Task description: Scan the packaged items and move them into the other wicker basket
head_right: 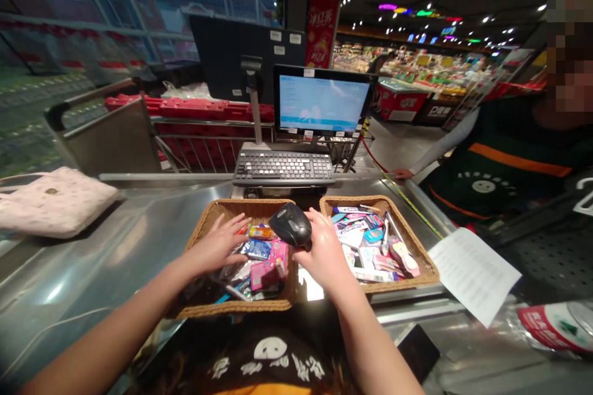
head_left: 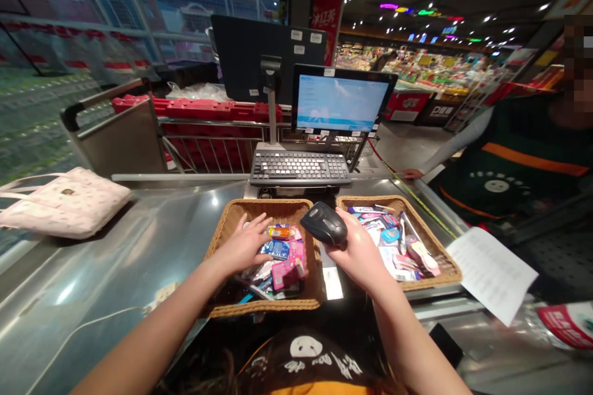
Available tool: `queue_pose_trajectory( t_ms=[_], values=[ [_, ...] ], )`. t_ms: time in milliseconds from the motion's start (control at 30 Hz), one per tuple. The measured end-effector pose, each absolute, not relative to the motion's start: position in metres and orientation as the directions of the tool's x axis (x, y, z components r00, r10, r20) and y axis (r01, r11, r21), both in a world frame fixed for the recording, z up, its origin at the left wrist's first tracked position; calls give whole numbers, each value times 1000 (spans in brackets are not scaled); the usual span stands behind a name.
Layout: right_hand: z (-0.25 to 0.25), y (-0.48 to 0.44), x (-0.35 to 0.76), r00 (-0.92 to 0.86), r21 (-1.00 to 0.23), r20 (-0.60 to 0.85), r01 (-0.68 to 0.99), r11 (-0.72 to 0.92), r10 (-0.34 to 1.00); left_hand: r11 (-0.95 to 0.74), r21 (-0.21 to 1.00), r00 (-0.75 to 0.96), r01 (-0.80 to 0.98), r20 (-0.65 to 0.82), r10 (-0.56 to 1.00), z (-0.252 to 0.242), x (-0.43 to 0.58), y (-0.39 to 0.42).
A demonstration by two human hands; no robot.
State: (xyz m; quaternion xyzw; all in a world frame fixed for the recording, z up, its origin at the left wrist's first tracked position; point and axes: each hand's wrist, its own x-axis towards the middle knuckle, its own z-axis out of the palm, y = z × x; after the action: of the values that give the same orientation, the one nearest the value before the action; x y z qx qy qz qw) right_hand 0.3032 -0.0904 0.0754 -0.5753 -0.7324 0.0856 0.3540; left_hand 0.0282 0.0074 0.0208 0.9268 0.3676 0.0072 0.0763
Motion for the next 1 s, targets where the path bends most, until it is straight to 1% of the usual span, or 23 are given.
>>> queue_pose_trajectory(
  t_ms=[233,400,567,700,833,1000],
  values=[
    [86,-112,341,41,-553,430,801,227,902,-791,149,776,594,156,612,30,97,22],
    [88,-128,384,196,-525,485,844,105,852,-816,176,789,550,210,577,29,180,21],
    [88,-146,430,352,-538,492,842,-40,796,-854,162,836,495,178,519,17,275,15],
    [89,-159,463,420,-525,493,842,-124,762,-895,167,890,413,136,436,-2,344,11],
    [87,-168,489,449,-532,473,831,-161,758,-918,160,920,363,92,380,-26,396,11],
    [81,-173,511,482,-545,495,820,-173,723,-927,153,934,344,47,354,-50,430,16]
  ],
)
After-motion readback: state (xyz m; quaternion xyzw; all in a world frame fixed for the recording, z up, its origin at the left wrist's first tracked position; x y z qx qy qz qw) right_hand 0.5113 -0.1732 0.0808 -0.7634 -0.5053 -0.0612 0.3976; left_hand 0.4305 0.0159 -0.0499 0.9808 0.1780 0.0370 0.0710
